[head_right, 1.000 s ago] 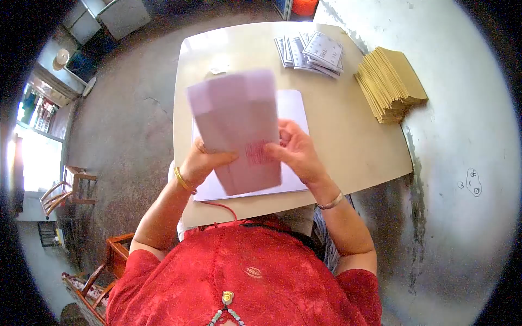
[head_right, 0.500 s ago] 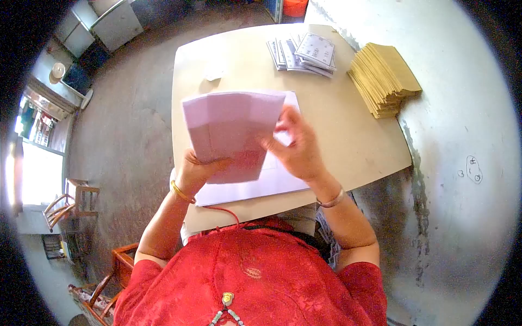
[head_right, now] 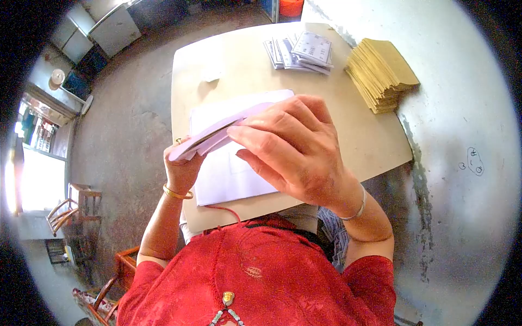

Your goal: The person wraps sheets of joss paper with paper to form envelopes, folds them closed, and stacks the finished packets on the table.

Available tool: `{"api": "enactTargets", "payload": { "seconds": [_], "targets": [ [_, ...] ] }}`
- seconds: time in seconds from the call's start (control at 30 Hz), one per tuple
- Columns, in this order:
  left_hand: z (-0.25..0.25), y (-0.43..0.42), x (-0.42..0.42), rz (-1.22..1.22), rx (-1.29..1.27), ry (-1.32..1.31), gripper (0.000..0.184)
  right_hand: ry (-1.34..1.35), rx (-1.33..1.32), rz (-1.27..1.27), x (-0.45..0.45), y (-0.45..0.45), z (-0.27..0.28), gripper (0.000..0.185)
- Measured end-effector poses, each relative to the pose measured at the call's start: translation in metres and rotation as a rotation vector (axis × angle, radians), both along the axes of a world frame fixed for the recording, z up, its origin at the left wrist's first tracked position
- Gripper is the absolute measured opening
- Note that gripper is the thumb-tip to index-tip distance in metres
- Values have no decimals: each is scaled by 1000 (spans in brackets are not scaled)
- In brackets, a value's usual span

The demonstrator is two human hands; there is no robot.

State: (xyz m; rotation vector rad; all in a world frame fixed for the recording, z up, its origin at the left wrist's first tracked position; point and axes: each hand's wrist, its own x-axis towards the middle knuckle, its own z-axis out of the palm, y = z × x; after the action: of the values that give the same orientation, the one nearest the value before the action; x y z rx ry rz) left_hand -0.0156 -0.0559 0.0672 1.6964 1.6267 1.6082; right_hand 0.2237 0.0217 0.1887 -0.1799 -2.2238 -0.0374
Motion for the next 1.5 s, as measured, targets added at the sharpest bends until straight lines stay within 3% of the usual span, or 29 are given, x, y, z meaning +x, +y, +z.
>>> {"api": "enactTargets", "payload": {
  "seconds": [0.13,0.3,0.47,0.8,1.3,1.5],
  "targets": [
    [4,0,-5,-27,32,105,39,17,22,-17,-2,-7,6,31],
    [8,0,-4,-23,78,145,25,-63,4,-58,-4,-13,7,25],
    [8,0,-5,-29,75,167,26,-142,-21,2,-4,-15,9,15],
    [12,-1,-5,-67,84,111,29,-220,90,13,-19,-17,5,12],
    [-1,0,-2,-54,55,74,26,-314,23,128,-33,-6,4,9],
    [-2,-3,-1,-8,65,110,26,-479,-167,176,-28,1,18,6]
  ]
}}
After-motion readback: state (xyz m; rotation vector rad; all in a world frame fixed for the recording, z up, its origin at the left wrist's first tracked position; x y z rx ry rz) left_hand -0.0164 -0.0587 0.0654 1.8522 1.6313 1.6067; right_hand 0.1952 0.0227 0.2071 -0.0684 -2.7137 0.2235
